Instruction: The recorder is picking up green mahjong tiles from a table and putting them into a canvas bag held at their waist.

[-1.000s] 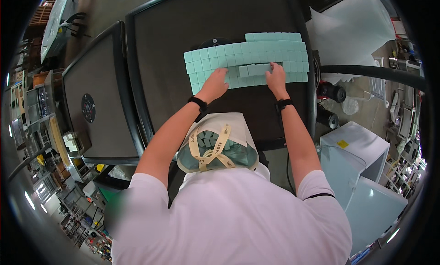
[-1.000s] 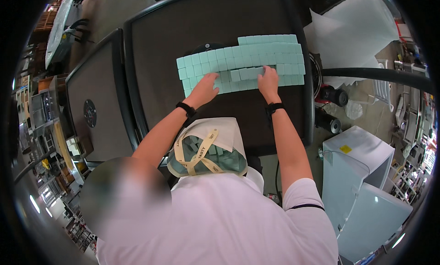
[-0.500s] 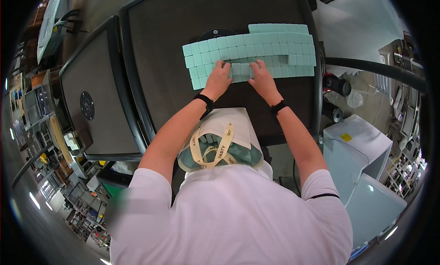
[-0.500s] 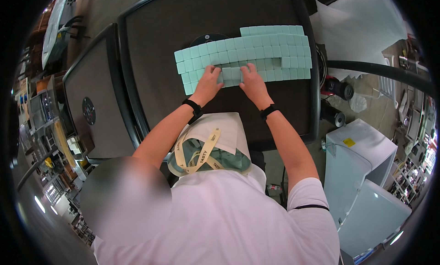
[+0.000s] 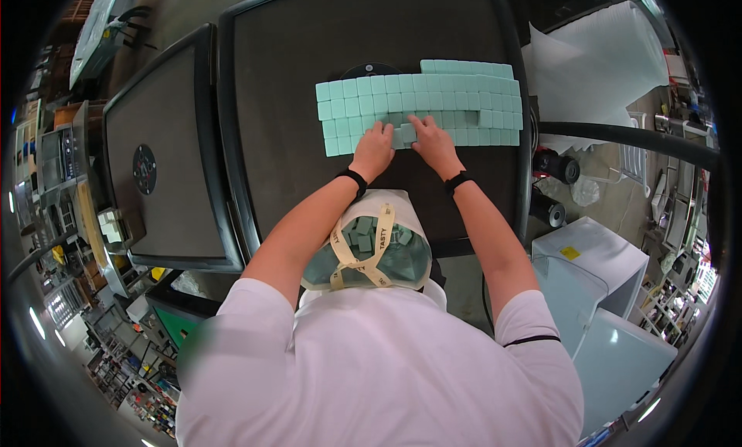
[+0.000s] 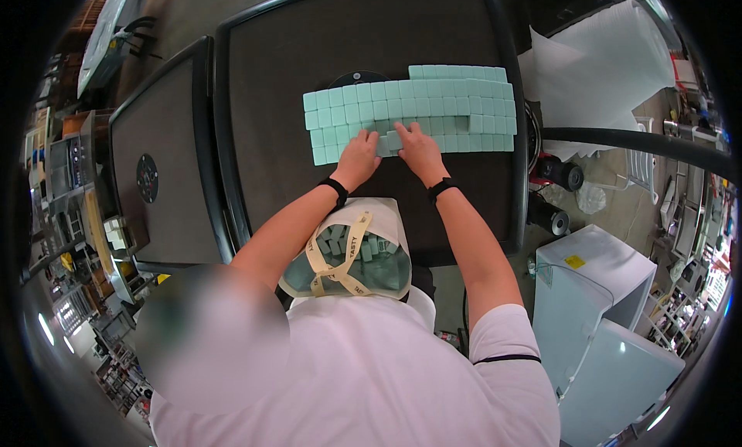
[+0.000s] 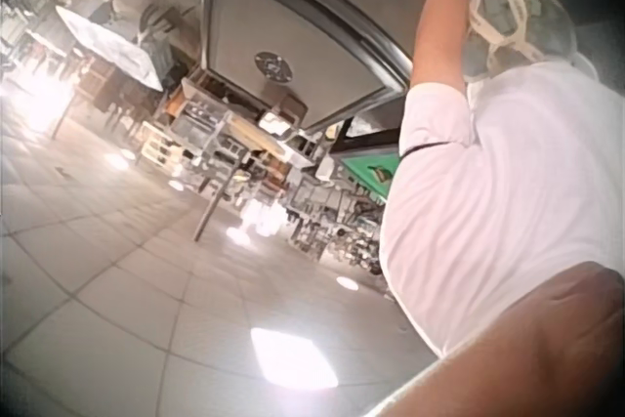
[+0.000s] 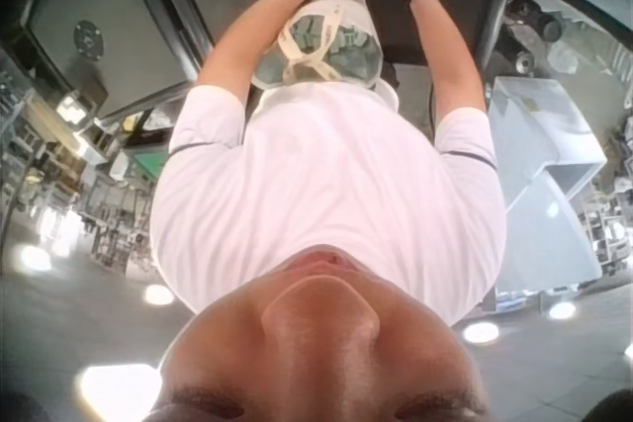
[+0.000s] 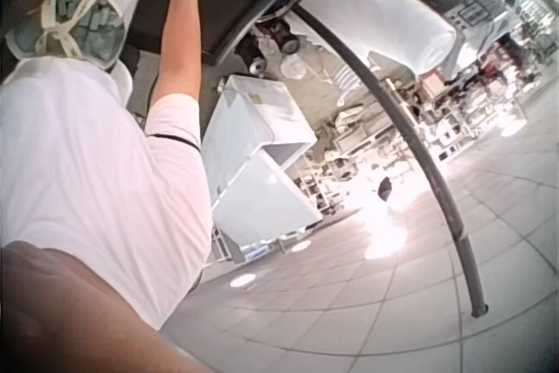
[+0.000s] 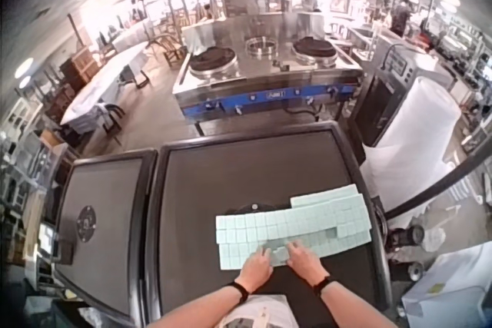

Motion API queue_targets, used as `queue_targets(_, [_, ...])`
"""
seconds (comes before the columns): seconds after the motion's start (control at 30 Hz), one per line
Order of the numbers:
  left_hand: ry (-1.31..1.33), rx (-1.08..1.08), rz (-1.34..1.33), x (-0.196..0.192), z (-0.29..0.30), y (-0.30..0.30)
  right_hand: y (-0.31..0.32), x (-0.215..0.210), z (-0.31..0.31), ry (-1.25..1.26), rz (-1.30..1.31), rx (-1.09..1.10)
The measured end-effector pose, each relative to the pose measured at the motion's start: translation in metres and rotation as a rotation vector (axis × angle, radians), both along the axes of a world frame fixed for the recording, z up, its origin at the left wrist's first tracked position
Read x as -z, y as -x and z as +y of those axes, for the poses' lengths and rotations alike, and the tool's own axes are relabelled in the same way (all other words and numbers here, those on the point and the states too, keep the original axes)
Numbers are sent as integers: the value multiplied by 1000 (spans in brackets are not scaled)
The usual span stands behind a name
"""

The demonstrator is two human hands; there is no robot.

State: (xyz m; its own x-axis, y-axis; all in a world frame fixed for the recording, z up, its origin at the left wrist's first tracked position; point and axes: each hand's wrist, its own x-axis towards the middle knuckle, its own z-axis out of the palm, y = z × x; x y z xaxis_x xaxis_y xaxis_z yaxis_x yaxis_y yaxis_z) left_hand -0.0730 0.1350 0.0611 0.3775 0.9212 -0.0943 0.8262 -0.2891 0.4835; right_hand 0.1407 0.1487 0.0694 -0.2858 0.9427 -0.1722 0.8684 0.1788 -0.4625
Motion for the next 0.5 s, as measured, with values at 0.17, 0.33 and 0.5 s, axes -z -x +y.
queue_targets(0.17, [128,72,60,-9,9,13,-3,6,-6,-23,52,-65])
queue_targets(0.33, [253,-144,-244,-81,15,62,-34,-20,-32,-210,225,182])
queue_targets(0.5, [910,-185,-700,-224,-41,157,-45,-187,-81,764,901,384])
